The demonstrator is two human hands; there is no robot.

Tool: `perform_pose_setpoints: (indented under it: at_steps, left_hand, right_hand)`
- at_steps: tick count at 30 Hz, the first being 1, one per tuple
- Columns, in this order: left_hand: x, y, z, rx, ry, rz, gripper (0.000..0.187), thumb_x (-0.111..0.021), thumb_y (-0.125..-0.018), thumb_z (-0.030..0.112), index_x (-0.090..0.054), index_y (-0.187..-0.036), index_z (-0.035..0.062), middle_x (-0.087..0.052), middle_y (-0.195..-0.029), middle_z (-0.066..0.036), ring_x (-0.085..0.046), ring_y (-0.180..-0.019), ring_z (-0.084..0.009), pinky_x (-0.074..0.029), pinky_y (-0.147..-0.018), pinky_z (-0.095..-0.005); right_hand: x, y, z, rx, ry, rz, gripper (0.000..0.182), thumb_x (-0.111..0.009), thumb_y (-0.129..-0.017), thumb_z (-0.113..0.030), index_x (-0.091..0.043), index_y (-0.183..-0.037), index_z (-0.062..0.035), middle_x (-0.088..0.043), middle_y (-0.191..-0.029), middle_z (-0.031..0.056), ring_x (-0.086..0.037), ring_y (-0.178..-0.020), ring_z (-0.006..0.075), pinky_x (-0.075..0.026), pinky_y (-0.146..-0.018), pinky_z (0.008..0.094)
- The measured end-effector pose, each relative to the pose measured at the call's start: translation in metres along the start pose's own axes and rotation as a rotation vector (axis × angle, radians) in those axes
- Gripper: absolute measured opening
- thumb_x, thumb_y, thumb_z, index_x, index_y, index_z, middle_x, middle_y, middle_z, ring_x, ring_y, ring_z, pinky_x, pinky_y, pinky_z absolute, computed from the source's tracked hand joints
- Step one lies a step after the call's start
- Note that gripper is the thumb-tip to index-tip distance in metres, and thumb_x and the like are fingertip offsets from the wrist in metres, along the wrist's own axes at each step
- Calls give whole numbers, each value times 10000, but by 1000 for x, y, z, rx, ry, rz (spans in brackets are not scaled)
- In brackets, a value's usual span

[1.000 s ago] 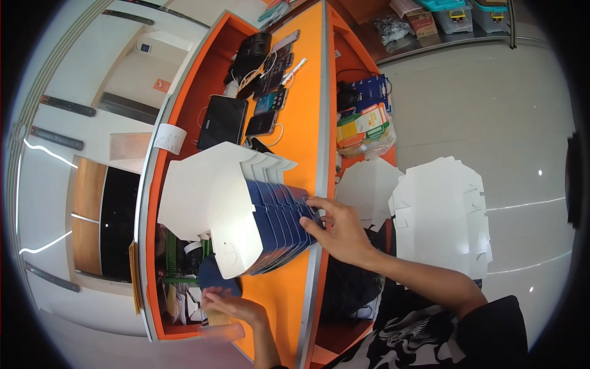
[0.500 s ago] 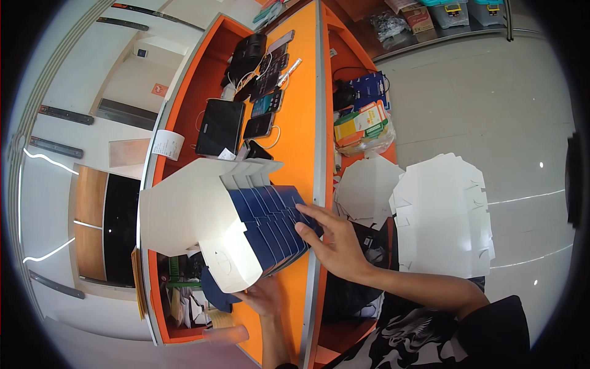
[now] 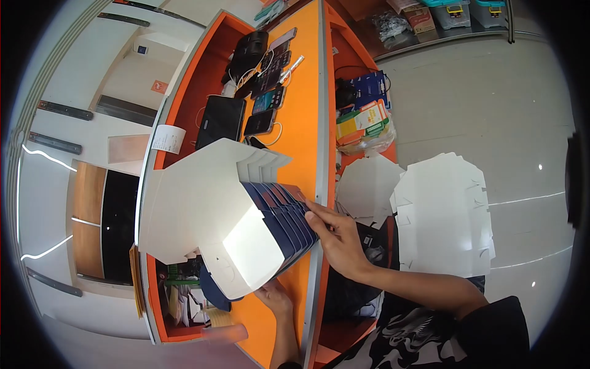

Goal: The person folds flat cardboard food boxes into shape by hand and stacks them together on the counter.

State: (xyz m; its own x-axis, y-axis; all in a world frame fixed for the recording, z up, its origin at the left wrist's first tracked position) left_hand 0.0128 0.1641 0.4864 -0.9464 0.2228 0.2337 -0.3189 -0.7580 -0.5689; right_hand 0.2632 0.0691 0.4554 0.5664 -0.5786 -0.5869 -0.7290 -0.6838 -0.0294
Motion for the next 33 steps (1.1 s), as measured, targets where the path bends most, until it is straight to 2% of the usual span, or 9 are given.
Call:
perform_pose_setpoints:
  at_steps: [2, 4, 8, 10, 14, 17, 26, 28, 33]
  left_hand:
    - [-1, 0, 3, -19, -10, -22, 504, -441, -1081, 416, -401, -1351, -8, -572, -1243, -157, -594, -1080, -258, -499, -898, -418]
    - [0, 1, 1, -15, -7, -36, 504, -435, -1084, 409, -391, -1362, -9, -560, -1259, -158, -586, -1092, -258, -493, -913, -418]
    - [-4, 3, 6, 3, -34, -15, 506, -419, -1092, 393, -371, -1386, -16, -525, -1304, -164, -556, -1136, -252, -476, -951, -415]
    - [-5, 4, 9, -17, -50, -18, 509, -415, -1094, 389, -364, -1395, -18, -513, -1322, -167, -542, -1163, -254, -461, -985, -416]
    - [-4, 8, 8, -44, -77, -6, 526, -397, -1097, 397, -361, -1406, -28, -486, -1373, -177, -513, -1232, -263, -413, -1075, -424]
    - [3, 9, -8, 62, -22, -88, 619, -400, -1081, 468, -346, -1435, -37, -458, -1422, -184, -480, -1297, -275, -373, -1122, -430]
    - [-9, 2, 8, 61, -16, -32, 755, -412, -1041, 576, -314, -1475, -34, -426, -1468, -193, -447, -1348, -306, -354, -1139, -470]
    - [-2, 6, 5, 65, -47, -44, 748, -410, -1043, 573, -318, -1472, -33, -421, -1472, -195, -442, -1354, -308, -345, -1145, -472]
    - [0, 7, 6, 17, -42, -14, 716, -401, -1053, 554, -335, -1453, -35, -427, -1466, -197, -436, -1359, -306, -338, -1148, -478]
  right_hand:
    - [0, 0, -3, 13, 9, 4, 460, -609, -1018, -262, -569, -1345, 59, -599, -1374, 246, -660, -1081, 158, -544, -777, 249]
    - [-3, 1, 2, -85, 15, -11, 440, -538, -1056, -233, -543, -1369, 75, -630, -1336, 228, -589, -1200, 167, -442, -1029, 275]
    - [0, 3, 1, -65, 70, 26, 444, -527, -1060, -244, -543, -1366, 78, -650, -1308, 223, -593, -1165, 144, -445, -1017, 271]
    - [0, 3, 3, -70, 113, 25, 454, -534, -1045, -276, -585, -1313, 86, -622, -1312, 280, -675, -1119, 259, -533, -874, 310]
    - [3, 1, 17, -138, 155, 16, 480, -537, -1046, -294, -575, -1318, 99, -649, -1260, 283, -681, -1073, 250, -538, -832, 319]
    - [1, 2, -3, -5, 125, 4, 526, -559, -1039, -330, -555, -1344, 98, -636, -1273, 283, -683, -1024, 237, -534, -801, 303]
    - [-8, 2, 12, -53, -79, -97, 573, -653, -994, -337, -539, -1396, 55, -554, -1359, 204, -606, -1146, 196, -520, -798, 249]
    - [-12, 3, 12, -106, -119, -124, 491, -612, -1027, -208, -501, -1427, 55, -550, -1354, 164, -545, -1219, 157, -448, -1031, 287]
    - [-14, 3, 8, -104, -77, -140, 486, -606, -1030, -206, -500, -1426, 56, -545, -1357, 160, -544, -1225, 172, -451, -1036, 295]
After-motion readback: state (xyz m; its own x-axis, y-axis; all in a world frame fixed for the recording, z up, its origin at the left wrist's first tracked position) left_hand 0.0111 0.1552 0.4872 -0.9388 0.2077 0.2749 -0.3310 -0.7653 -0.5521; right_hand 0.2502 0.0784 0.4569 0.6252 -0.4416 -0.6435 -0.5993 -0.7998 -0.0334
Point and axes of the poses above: each hand's wrist, its own y-axis away from the middle knuckle, its own x-axis out of the back of the hand, z = x × y, the point moved 10 cm from there along -y, towards the middle knuckle
